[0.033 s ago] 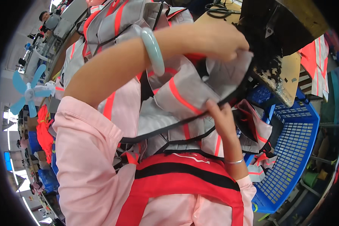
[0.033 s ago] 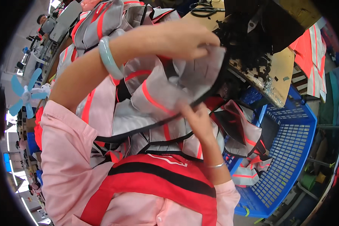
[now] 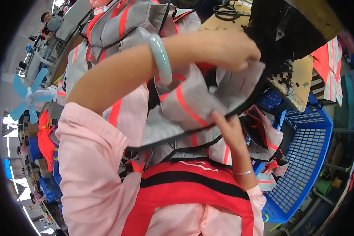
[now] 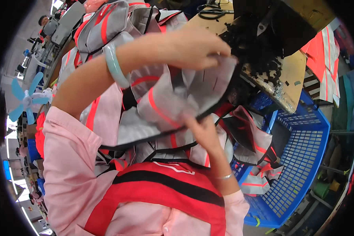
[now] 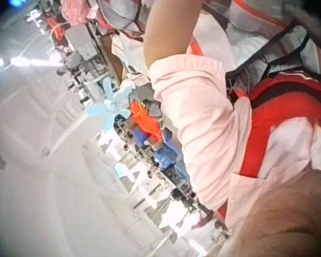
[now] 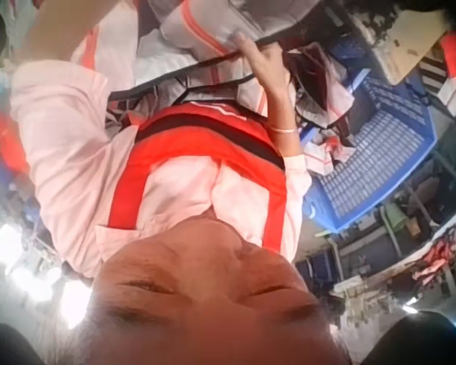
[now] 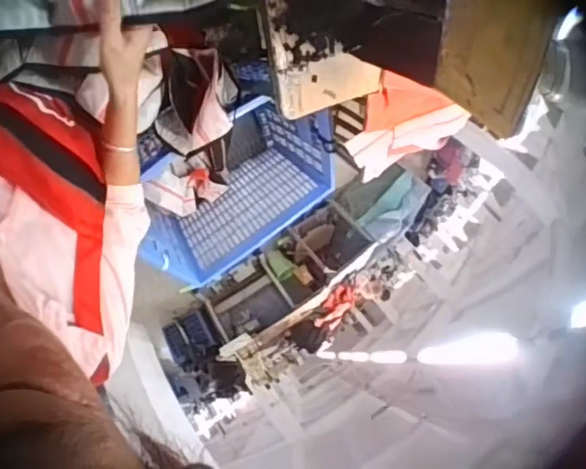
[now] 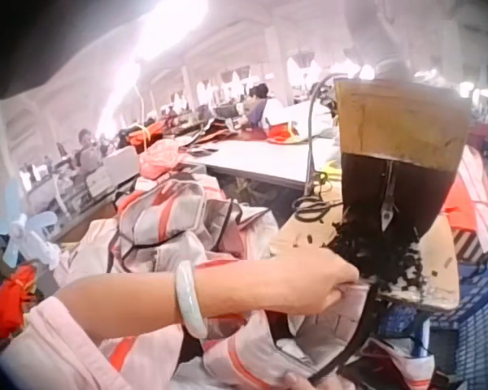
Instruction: The person uses a sewing machine to stitch a black strap onto the edge of a grey and red fabric bag. They repeatedly pick up bags from a pile, align the strap, feed the fabric through the machine, and place the finished items into a blue basket.
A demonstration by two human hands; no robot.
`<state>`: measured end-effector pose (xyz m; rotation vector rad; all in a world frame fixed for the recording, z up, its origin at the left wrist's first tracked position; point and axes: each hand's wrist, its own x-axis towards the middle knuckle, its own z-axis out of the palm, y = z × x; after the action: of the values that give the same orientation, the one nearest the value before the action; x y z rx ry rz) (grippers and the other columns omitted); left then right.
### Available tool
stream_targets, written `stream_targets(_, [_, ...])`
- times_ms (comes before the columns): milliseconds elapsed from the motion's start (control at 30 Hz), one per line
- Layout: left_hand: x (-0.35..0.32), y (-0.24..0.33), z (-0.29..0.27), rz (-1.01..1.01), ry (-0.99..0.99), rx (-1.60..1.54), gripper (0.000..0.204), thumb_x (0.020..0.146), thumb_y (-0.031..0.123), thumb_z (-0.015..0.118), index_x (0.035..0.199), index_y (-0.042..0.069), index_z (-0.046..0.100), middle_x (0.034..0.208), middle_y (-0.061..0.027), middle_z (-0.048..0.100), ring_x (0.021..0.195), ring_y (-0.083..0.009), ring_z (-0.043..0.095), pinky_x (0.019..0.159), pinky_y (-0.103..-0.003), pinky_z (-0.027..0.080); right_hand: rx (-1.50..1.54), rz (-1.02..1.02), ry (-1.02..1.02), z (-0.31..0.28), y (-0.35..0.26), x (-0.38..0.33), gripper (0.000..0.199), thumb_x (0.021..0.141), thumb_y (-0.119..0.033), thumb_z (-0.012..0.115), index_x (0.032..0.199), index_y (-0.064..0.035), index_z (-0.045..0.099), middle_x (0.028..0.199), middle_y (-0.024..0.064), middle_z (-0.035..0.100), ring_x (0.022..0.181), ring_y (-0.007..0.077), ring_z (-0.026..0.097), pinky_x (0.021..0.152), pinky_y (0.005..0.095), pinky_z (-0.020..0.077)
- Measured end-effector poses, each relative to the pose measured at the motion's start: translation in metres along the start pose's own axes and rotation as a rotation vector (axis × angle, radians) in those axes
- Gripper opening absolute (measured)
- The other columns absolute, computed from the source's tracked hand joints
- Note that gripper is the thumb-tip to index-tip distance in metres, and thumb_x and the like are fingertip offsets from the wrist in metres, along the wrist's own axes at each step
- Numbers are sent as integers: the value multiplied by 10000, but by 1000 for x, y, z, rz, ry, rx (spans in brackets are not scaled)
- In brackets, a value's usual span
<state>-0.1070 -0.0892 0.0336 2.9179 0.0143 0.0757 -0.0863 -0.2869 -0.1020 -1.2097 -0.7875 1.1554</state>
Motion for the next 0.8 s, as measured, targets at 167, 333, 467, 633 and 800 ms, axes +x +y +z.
stream_targets(167, [-31, 30, 41, 145, 241, -2, 486, 733, 269, 698, 1143, 56, 546, 1076, -154, 566, 978, -333, 578, 811, -415, 479, 227, 37, 124, -3, 1, -18, 295, 948, -241, 516, 1116, -4, 569, 980, 16, 605, 912, 84, 549, 718, 243, 464])
stream_targets(333, [-117, 113, 1, 121, -188, 105, 850, 641, 449, 764, 1320, 71, 422, 1296, -184, 436, 1142, -354, 468, 948, -454, 380, 1035, 126, 210, -31, 4, 10, 387, 971, -317, 460, 1142, 26, 510, 1097, 165, 614, 868, 257, 659, 785, 359, 550])
stream_targets(467, [-143, 103, 7, -55, 19, 401, 784, 659, 361, 733, 1347, 144, 426, 1397, -195, 365, 1184, -384, 445, 952, -468, 389, 1158, 94, 397, -28, -30, -3, 401, 966, -313, 462, 1214, 0, 482, 1150, 163, 591, 1000, 304, 616, 843, 461, 534])
stream_targets(633, [-104, 66, 18, 89, 284, 310, 483, 736, 124, 575, 1216, 141, 524, 749, 6, 484, 624, -142, 509, 488, -283, 431, 780, -369, 409, -49, -57, -60, 391, 980, -336, 416, 1220, -41, 507, 1190, 154, 592, 1063, 282, 597, 831, 448, 530])
stream_targets(800, [-18, 63, 12, 528, 495, 163, 276, 795, 205, 562, 1054, 110, 543, 747, -40, 496, 646, -191, 550, 512, -295, 444, 473, -464, 1075, -52, -72, -103, 487, 964, -451, 407, 1068, -12, 591, 837, 102, 670, 703, 204, 632, 619, 326, 502])
